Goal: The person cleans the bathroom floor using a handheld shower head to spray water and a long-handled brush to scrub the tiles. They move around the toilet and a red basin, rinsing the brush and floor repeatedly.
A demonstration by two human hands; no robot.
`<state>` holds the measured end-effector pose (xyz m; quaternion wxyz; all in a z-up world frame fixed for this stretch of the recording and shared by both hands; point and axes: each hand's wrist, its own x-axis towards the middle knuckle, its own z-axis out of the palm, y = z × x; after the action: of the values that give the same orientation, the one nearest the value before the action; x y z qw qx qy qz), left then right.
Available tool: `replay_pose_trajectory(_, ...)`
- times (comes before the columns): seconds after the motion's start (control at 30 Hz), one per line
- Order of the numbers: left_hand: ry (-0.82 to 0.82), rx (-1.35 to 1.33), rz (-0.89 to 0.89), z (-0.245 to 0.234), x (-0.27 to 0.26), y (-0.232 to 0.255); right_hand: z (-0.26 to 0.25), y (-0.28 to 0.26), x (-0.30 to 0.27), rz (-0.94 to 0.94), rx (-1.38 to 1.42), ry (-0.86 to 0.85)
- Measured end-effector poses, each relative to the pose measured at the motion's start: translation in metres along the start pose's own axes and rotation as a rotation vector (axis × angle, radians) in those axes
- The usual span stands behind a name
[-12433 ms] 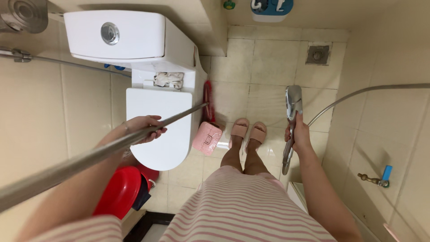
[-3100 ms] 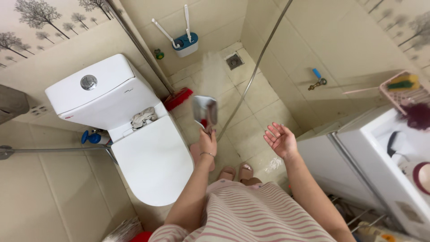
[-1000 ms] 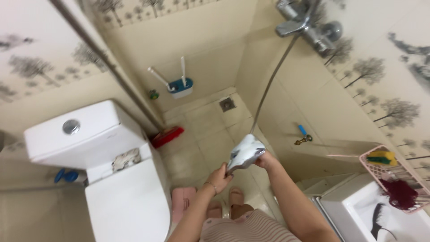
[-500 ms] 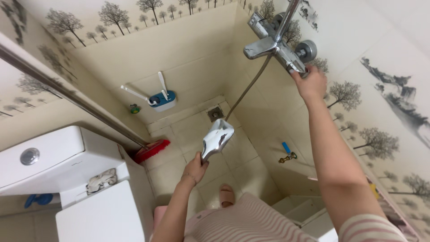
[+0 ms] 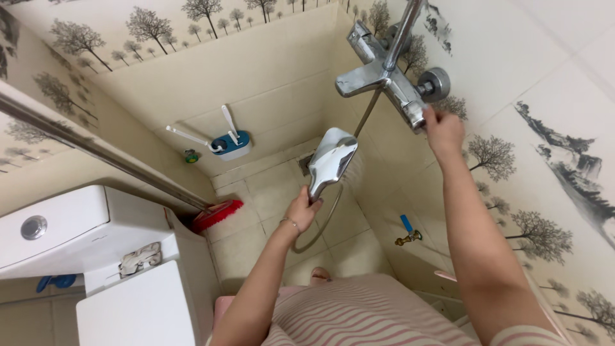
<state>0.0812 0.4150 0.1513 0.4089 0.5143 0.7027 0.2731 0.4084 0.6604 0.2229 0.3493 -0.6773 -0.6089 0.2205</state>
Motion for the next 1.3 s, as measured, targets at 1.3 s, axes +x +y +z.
replay_pose_trajectory(1.3,0.217,0.316,-0.11,-0.047,-0.027,0.01,0.013,-0.08,0.119,-0.679,-0.017,0.085)
